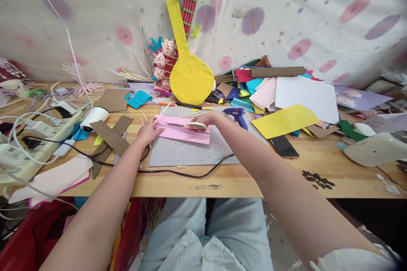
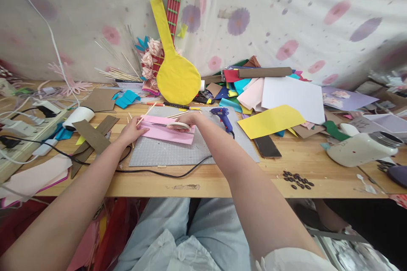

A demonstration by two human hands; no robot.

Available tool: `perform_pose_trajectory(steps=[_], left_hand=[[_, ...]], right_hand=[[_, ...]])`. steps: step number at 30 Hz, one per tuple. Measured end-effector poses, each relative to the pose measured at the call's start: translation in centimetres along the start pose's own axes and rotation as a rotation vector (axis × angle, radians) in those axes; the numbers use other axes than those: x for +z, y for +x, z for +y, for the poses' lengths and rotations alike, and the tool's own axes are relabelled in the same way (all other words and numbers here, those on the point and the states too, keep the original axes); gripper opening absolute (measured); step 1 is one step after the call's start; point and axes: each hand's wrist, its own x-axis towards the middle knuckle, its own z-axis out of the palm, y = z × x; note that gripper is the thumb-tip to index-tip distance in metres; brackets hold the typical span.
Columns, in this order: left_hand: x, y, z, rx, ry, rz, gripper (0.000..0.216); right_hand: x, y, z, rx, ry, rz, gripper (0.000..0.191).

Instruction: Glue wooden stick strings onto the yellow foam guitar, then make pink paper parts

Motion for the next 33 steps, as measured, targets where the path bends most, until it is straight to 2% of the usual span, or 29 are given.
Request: perform_pose_trajectory(steps=[3,9,14,19,33], left_hand=[[0.0,0.4,-0.2,0.038,-0.002,-0.037,0.058],[0.3,1.6,-0.2,0.129,-0.118,-0.16,0.057],[0.3,1.7,0.1,0.12,-0.148,-0.172,0.061],[0.1,1.6,0.1,0.133,-0.162,-0.208,0.063],[0.5,2.1,-0.4,0.164,-0.232,-0.211,0.064]], right_hand=[[0.1,0.0,0.1,0.008,-0.041,0.008,0.053],[0.1,-1.2,0.3,-0.037,0.041,-0.031,0.052],[0.4,-2.3,0.0,0.025,-0.001,-0.041,0.059],[0.5,-2.1,-0.4,0.069,-0.071,-0.052,0.063],[0.6,-0.3,-1.1,-0.056,0.011,-0.059,0.051]])
